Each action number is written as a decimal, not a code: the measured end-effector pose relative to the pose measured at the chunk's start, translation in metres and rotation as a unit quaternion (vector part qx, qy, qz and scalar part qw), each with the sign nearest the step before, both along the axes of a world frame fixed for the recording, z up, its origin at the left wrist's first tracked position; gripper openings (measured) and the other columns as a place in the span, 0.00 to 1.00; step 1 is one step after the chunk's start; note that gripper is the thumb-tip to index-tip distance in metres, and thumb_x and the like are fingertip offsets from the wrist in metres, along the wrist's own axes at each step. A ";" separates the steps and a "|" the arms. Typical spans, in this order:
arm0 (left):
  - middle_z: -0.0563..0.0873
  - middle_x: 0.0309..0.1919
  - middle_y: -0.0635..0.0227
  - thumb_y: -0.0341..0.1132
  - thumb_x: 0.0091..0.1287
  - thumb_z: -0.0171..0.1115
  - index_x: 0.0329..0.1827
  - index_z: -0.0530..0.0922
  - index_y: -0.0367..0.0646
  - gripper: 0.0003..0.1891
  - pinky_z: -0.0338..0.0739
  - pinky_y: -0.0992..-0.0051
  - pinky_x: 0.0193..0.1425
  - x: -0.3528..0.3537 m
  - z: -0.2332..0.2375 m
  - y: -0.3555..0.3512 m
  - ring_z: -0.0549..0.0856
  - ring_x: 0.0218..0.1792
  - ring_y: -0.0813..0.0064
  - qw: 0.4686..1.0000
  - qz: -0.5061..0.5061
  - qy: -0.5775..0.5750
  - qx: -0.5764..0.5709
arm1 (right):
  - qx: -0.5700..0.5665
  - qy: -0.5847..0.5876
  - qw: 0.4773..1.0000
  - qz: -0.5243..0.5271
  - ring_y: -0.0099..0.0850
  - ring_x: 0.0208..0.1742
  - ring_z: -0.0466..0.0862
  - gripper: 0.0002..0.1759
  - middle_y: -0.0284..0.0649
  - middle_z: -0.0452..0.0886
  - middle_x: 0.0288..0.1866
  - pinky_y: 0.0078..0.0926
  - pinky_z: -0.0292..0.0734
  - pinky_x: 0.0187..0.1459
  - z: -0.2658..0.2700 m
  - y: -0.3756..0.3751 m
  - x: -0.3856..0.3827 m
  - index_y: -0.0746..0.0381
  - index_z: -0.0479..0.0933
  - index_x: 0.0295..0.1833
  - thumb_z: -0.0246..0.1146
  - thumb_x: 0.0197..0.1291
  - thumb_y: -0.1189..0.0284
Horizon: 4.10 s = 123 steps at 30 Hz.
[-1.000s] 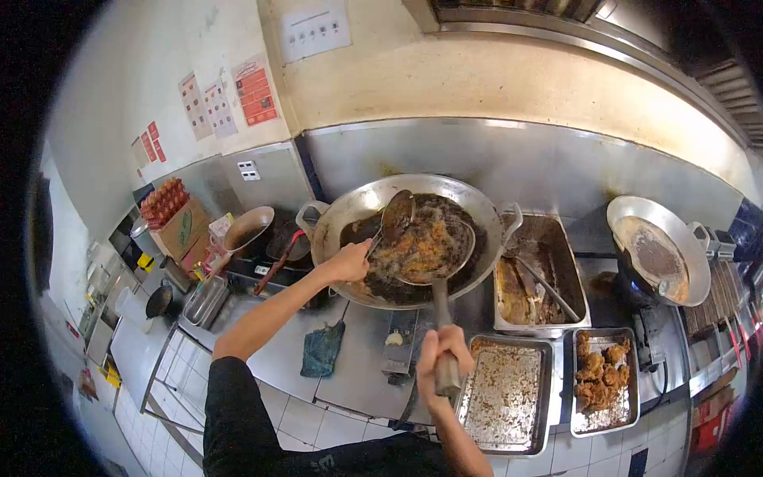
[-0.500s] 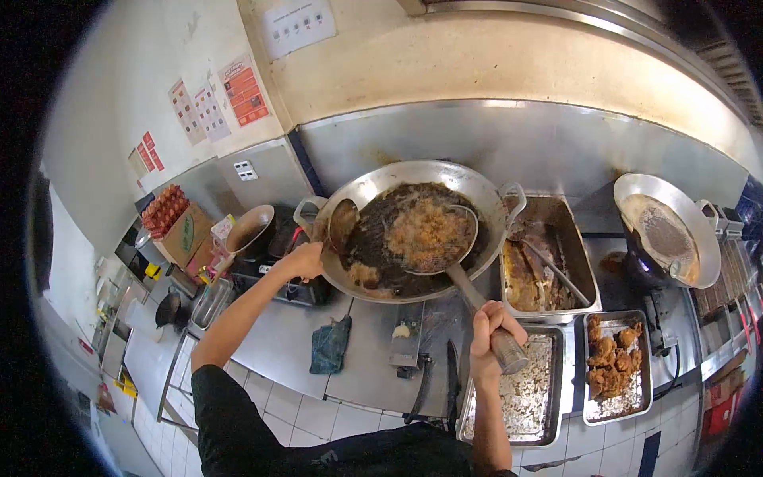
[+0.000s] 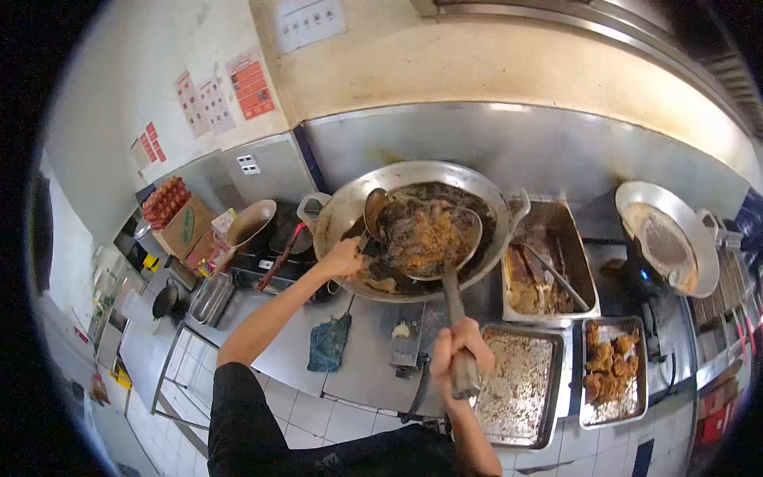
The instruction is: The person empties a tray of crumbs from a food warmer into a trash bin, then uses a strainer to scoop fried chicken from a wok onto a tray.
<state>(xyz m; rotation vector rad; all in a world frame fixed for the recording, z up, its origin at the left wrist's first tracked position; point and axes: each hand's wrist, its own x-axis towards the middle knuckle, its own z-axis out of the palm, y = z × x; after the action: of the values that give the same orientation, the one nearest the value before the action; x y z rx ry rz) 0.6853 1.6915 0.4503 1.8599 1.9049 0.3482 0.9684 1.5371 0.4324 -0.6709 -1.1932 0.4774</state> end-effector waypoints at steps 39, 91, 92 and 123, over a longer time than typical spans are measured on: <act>0.83 0.40 0.43 0.23 0.59 0.60 0.73 0.53 0.29 0.39 0.81 0.60 0.39 -0.027 -0.005 0.108 0.85 0.40 0.50 0.958 -0.112 0.260 0.045 | -0.056 -0.161 0.969 0.181 0.35 0.39 0.76 0.12 0.36 0.76 0.28 0.32 0.72 0.48 -0.040 0.006 -0.011 0.62 0.72 0.23 0.69 0.52 0.78; 0.68 0.18 0.73 0.29 0.74 0.44 0.78 0.54 0.51 0.29 0.58 0.81 0.09 0.061 -0.114 -0.212 0.63 0.10 0.85 0.820 0.239 -0.480 0.200 | -0.400 0.428 0.551 0.594 0.16 0.14 0.67 0.17 0.29 0.61 0.24 0.16 0.68 0.10 -0.059 -0.100 0.050 0.61 0.61 0.62 0.52 0.71 0.73; 0.68 0.18 0.73 0.29 0.74 0.44 0.78 0.54 0.52 0.29 0.57 0.81 0.09 0.065 -0.121 -0.216 0.63 0.10 0.86 0.804 0.262 -0.495 0.200 | -0.402 0.430 0.549 0.593 0.16 0.14 0.67 0.17 0.29 0.61 0.24 0.16 0.68 0.10 -0.061 -0.101 0.052 0.61 0.61 0.62 0.52 0.71 0.73; 0.72 0.21 0.70 0.25 0.72 0.44 0.79 0.51 0.52 0.32 0.62 0.81 0.12 0.267 -0.114 -0.264 0.66 0.12 0.85 0.773 0.315 -0.465 0.296 | -0.325 0.373 0.505 0.707 0.18 0.13 0.66 0.16 0.29 0.62 0.23 0.18 0.67 0.11 0.010 -0.011 0.210 0.60 0.63 0.57 0.56 0.66 0.75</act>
<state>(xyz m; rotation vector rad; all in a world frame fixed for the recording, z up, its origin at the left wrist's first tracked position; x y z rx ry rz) 0.9527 1.4277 0.3366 0.8468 1.6396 1.8634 1.1779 1.5259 0.4424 0.1799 -0.3737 2.4393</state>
